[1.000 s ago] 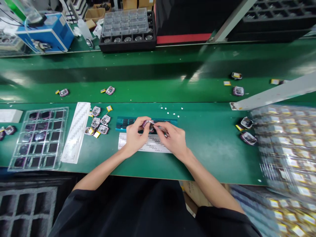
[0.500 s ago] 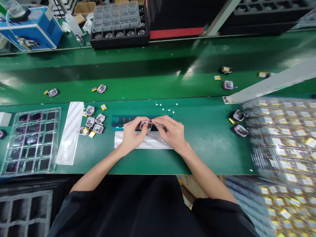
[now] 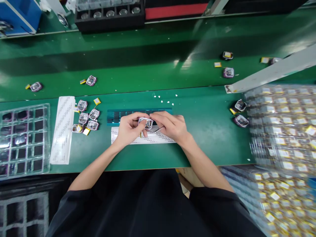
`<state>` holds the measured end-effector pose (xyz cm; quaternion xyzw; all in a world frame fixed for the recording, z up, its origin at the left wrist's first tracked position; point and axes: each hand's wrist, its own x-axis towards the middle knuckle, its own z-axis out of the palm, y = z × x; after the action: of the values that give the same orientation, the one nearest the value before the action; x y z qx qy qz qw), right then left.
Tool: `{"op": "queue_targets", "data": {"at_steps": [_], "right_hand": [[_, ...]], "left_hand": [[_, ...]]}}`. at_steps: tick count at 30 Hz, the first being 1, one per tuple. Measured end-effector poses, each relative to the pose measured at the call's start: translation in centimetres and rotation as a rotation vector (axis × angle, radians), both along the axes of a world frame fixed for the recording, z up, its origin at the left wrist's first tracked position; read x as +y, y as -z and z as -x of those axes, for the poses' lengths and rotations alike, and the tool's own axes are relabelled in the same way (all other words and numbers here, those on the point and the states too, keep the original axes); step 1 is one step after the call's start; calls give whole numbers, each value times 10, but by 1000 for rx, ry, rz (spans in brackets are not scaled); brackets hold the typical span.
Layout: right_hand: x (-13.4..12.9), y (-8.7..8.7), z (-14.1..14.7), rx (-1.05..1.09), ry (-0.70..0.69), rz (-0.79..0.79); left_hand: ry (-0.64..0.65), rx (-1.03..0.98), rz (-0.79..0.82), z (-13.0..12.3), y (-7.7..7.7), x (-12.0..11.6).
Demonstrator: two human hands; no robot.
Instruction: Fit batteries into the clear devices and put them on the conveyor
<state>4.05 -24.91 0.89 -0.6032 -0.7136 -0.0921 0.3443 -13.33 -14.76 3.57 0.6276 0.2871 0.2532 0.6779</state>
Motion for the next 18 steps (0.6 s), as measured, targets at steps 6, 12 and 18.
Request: {"op": "queue_targets", "data": {"at_steps": [6,12,18], "right_hand": [[4,-4,-6,-36,109,-19],[9,-18,-10,129,127,11],[3,-19,-3,4,-58,51]], "left_hand": [[17,-40,113,-2,-3,2],[-6,-22,141,-2,-8,2],[7,-32,153,-3,-8,3]]}}
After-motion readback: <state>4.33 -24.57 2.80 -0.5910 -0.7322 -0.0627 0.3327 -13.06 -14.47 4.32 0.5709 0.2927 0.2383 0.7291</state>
